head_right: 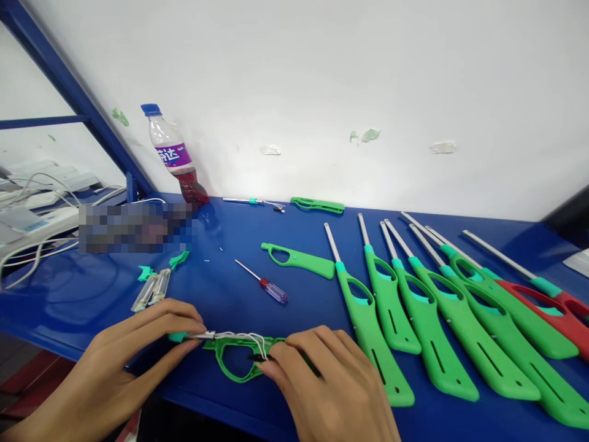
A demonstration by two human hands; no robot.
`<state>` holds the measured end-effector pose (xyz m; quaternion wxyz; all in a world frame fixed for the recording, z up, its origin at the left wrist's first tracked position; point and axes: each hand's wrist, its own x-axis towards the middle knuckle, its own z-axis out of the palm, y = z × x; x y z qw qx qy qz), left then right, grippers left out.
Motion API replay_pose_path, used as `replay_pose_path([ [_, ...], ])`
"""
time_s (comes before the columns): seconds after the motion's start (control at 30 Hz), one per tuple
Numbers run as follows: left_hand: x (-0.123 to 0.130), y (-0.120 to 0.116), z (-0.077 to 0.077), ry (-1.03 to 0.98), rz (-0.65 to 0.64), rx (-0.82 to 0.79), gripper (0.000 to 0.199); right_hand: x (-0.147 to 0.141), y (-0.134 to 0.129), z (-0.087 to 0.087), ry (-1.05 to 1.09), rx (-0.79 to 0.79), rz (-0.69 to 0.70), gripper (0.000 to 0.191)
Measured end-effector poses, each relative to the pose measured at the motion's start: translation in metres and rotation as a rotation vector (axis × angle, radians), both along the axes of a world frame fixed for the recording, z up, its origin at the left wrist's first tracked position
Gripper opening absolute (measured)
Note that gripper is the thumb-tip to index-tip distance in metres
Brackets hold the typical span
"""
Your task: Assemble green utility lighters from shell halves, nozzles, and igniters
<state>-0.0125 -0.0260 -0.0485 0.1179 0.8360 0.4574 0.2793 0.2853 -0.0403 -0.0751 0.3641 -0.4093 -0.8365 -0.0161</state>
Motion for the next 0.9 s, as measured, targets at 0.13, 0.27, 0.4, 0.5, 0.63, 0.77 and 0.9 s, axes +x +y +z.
replay_pose_path([
  [0.13,0.0002,-0.0018,-0.0028,-0.034,0.008,0.015,0.016,0.0000,0.0004,-0.0014,-0.017,-0.017,0.017,0.013],
  [0.27,0.0007,-0.0057,-0.0027,-0.044,0.015,-0.017,0.014,-0.0008,0.0017,-0.0021,-0.016,-0.019,0.025,0.012],
  [0.4,0.0007,-0.0083,-0.0035,-0.060,0.018,-0.046,0.015,-0.0014,0.0028,-0.0030,-0.022,-0.026,0.025,0.013],
  [0.5,0.0002,-0.0082,-0.0069,-0.073,0.018,-0.030,0.017,-0.0006,0.0023,-0.0028,-0.026,-0.040,0.026,0.015],
  [0.63,0.0004,-0.0080,-0.0098,-0.080,0.023,-0.005,0.018,0.0005,0.0011,-0.0020,-0.027,-0.029,0.028,0.014],
  [0.77,0.0014,-0.0088,-0.0098,-0.071,0.039,0.038,0.020,-0.0001,0.0006,-0.0009,-0.031,-0.009,0.022,0.016],
  [0.9,0.0022,-0.0094,-0.0106,-0.072,0.032,0.035,0.021,0.0010,0.0011,-0.0004,-0.031,-0.016,0.021,0.014],
])
